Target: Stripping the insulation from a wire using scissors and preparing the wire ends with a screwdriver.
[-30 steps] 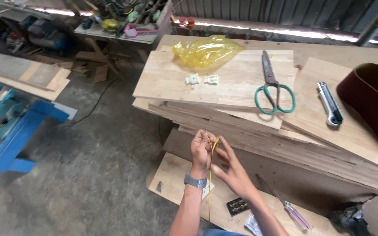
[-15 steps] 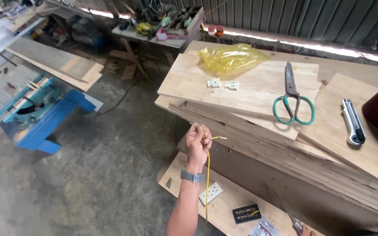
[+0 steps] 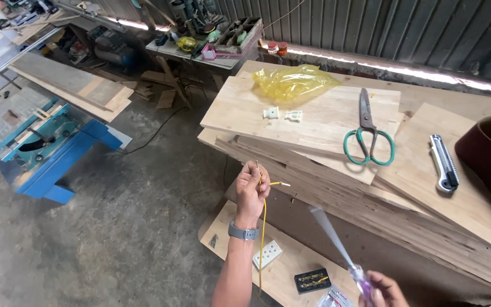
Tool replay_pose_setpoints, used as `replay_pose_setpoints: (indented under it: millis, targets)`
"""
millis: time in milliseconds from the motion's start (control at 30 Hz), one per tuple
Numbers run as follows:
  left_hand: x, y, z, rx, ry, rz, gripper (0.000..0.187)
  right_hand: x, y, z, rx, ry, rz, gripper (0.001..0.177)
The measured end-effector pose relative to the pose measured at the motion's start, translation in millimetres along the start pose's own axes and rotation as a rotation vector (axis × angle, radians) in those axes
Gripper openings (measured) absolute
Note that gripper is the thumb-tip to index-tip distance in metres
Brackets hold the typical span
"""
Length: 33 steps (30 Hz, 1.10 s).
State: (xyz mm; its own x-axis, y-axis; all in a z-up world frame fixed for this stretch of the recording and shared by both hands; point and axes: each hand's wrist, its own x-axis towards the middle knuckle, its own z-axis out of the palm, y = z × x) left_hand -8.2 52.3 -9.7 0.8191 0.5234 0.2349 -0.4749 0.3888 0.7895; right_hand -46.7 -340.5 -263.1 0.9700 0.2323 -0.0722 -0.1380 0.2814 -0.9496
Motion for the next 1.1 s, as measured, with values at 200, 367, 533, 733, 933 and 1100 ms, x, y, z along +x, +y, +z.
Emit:
replay_pose_setpoints:
  millis: [200,367,533,733,933,1100]
  targets:
    - [-8.5,10.4,22.1,0.006,-0.075,-0.043,0.031,-2.7,-226.4,157.8,-0.469,0.253,-0.511,0.02]
    - [-18.3,15.0,25.0,-0.002,-0.073,-0.087,0.03,23.6,-224.3,156.7,-0.505,0.161,-0.703,0.025]
    - [-19.5,16.7,21.4,-0.026,-0.106,-0.082,0.026,31.3,-219.6,156.9,-0.499,0.144,-0.675,0.023]
    - [-16.1,17.7,23.7,-0.053,-0.134,-0.064,0.033,31.1,-217.8,155.9,-0.519,0.126,-0.649,0.023]
    - [-14.7,10.1,20.8,-0.087,-0.132,-0.083,0.028,33.0,-216.5,156.9,-0.504,0.135,-0.664,0.025]
    - [-12.9,9.5,23.5,-0.096,-0.145,-0.078,0.03,34.1,-214.1,156.8,-0.493,0.136,-0.651,0.024]
